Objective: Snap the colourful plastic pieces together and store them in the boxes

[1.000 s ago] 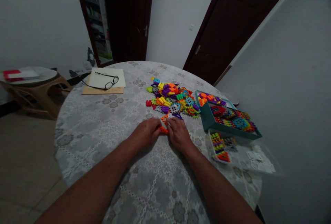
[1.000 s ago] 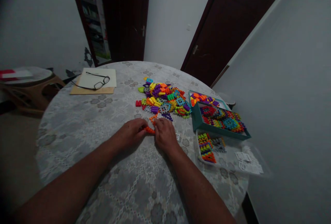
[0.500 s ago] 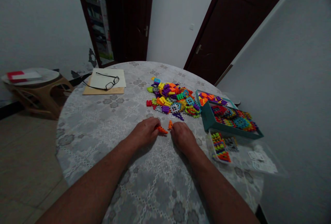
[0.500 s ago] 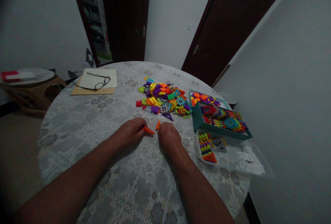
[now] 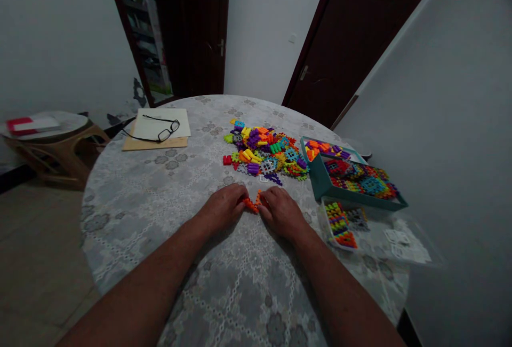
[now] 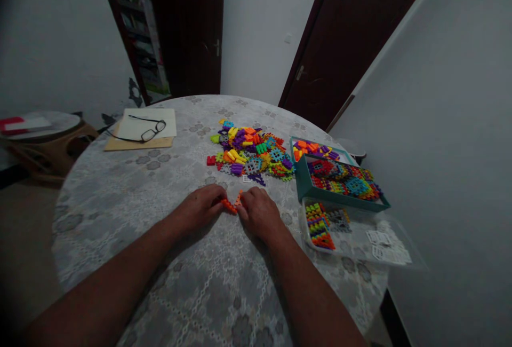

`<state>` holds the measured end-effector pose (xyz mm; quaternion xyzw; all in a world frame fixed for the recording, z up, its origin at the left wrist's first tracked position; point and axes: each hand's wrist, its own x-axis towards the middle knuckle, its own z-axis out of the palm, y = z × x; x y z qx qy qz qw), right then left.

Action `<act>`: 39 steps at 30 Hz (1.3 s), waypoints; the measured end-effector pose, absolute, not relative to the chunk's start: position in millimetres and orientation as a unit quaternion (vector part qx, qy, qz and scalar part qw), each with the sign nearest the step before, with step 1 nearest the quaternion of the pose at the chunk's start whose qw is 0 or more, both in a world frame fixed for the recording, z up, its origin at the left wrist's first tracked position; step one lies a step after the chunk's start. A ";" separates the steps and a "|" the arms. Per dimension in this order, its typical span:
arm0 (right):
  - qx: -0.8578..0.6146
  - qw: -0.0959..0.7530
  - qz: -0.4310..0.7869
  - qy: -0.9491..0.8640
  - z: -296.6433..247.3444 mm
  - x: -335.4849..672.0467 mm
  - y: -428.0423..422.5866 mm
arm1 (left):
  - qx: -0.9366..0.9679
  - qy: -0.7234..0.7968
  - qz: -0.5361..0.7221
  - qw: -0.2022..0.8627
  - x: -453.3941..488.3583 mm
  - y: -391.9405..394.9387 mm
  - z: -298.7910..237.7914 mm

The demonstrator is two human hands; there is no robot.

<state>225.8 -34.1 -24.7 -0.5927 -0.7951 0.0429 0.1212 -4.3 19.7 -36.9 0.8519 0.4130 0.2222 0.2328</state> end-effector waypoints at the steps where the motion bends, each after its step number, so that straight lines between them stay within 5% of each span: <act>1: -0.592 0.119 0.044 -0.796 -23.7 225.5 -34.6 | 0.852 0.412 0.223 0.232 -4.5 19.8 -37.1; 9: -0.630 0.092 0.018 -0.771 -34.1 218.4 -25.6 | 0.855 0.407 0.220 0.235 -3.2 16.0 -30.8; 22: -0.470 0.287 0.074 -0.832 -49.2 217.7 -27.4 | 0.847 0.411 0.244 0.233 -3.0 17.5 -34.8; 26: -0.509 0.343 0.002 -0.789 -58.7 226.2 -15.5 | 0.866 0.389 0.217 0.228 -4.0 18.9 -35.5; 32: -0.701 0.216 -0.099 -0.673 -67.1 239.8 -3.5 | 0.869 0.388 0.210 0.226 -3.2 17.5 -35.0; 39: -0.715 0.166 -0.074 -0.675 -56.9 239.6 -12.5 | 0.859 0.396 0.218 0.240 -2.2 13.8 -26.8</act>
